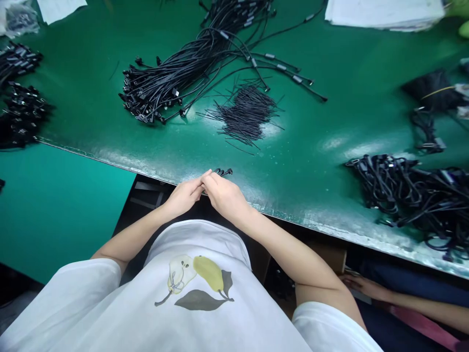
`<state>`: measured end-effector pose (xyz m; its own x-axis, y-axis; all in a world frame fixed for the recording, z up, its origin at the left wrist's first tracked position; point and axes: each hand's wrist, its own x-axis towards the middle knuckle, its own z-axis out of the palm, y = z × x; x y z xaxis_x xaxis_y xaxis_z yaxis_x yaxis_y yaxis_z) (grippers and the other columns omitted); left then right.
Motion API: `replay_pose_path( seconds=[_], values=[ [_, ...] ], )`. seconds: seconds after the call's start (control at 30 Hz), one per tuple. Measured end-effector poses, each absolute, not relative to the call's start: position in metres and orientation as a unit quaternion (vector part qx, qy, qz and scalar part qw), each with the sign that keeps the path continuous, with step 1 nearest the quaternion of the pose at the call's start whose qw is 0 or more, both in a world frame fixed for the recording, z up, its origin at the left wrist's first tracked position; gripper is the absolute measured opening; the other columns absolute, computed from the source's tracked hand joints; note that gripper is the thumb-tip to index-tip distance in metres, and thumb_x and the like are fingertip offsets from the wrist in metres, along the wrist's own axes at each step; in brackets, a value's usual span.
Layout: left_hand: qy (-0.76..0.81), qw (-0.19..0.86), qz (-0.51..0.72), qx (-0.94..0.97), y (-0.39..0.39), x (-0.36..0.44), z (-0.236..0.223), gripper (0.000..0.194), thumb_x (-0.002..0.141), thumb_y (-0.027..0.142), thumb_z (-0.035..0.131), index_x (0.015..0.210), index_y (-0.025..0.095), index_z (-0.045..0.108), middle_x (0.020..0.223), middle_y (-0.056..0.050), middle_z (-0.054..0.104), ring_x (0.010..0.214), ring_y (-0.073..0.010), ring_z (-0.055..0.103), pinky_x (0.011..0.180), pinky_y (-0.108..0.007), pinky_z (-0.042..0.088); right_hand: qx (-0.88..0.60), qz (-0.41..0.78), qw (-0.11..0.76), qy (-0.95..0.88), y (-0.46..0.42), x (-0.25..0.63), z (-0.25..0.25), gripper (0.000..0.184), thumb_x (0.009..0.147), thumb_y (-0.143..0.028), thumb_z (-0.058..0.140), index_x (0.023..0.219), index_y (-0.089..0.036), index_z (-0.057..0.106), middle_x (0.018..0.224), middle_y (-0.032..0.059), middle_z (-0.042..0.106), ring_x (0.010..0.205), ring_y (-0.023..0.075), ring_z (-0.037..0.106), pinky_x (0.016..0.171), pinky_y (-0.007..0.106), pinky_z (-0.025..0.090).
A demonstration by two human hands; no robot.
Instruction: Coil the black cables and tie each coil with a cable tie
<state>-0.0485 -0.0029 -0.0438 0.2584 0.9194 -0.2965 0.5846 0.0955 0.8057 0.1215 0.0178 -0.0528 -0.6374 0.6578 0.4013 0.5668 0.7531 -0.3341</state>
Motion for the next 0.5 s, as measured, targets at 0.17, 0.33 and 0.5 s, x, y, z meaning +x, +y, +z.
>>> replay_pose_path(
  seconds=[0.17, 0.33, 0.5],
  values=[
    [0.512, 0.611, 0.264, 0.543, 0.0, -0.054, -0.044, 0.048, 0.097, 0.035, 0.045, 0.138, 0.012, 0.057, 0.062, 0.004, 0.051, 0.061, -0.0113, 0.049, 0.072, -0.026, 0.044, -0.328, 0.07, 0.346, -0.876, 0.017, 0.119, -0.053, 0.021, 0.097, -0.008, 0.042, 0.093, -0.018, 0.06, 0.085, 0.0057, 0.067, 0.077, 0.0147, 0.061, 0.072, 0.025, 0.048],
    [0.411, 0.744, 0.279, 0.447, 0.004, -0.06, -0.048, 0.043, 0.084, 0.053, 0.063, 0.094, 0.011, 0.067, 0.06, 0.003, 0.049, 0.057, -0.0094, 0.046, 0.061, -0.025, 0.039, -0.249, 0.041, 0.35, -0.902, 0.019, 0.125, -0.056, 0.025, 0.096, -0.006, 0.041, 0.092, -0.016, 0.063, 0.088, 0.0071, 0.068, 0.078, 0.0145, 0.059, 0.071, 0.025, 0.047],
    [0.485, 0.672, 0.278, 0.486, 0.007, -0.058, -0.06, 0.022, 0.085, 0.033, 0.057, 0.072, 0.016, 0.058, 0.054, 0.005, 0.049, 0.055, -0.0089, 0.047, 0.061, -0.024, 0.037, -0.194, -0.043, 0.202, -0.959, 0.022, 0.13, -0.048, 0.028, 0.099, -0.01, 0.038, 0.102, -0.011, 0.066, 0.102, 0.0133, 0.068, 0.08, 0.0173, 0.056, 0.074, 0.033, 0.043]
  ],
)
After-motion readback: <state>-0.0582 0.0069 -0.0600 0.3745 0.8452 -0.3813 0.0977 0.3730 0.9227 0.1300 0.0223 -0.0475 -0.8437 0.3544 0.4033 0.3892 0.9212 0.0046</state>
